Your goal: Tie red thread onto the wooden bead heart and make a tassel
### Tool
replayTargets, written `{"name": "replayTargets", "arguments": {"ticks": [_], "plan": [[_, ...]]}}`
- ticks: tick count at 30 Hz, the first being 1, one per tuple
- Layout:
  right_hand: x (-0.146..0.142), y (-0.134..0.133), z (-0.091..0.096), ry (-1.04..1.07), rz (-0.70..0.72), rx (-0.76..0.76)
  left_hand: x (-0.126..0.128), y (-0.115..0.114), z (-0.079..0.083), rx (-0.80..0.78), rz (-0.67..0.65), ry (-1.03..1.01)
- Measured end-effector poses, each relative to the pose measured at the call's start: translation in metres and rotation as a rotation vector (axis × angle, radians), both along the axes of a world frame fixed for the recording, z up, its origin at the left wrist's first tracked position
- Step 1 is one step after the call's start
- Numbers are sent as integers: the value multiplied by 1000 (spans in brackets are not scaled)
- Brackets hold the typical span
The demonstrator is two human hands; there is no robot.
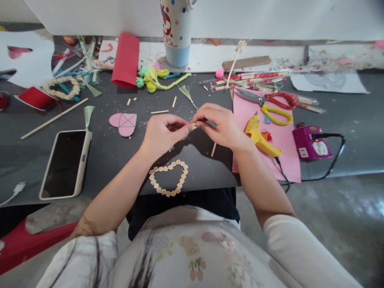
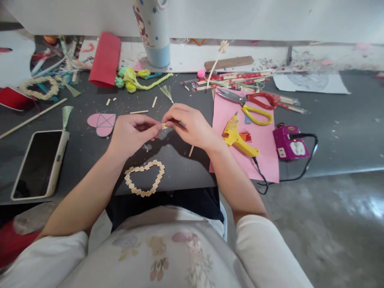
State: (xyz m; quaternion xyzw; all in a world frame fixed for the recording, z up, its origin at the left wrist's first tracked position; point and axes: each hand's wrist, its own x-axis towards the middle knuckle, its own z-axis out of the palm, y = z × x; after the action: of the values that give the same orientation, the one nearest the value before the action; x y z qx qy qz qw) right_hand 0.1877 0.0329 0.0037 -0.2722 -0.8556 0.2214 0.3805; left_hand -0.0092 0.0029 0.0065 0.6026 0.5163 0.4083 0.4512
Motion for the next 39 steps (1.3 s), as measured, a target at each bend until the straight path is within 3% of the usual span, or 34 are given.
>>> {"name": "replayTargets", "arguments": {"ticks": [21, 31, 39], "plan": [[0, 1, 1, 2, 1, -30, -1, 0, 1, 15, -26, -12], [0, 1, -1, 0, 3, -41, -2, 0, 1, 79, -55, 131], [-1, 1, -1, -19, -1, -37, 2, -4, 4, 169, 16, 255]]}}
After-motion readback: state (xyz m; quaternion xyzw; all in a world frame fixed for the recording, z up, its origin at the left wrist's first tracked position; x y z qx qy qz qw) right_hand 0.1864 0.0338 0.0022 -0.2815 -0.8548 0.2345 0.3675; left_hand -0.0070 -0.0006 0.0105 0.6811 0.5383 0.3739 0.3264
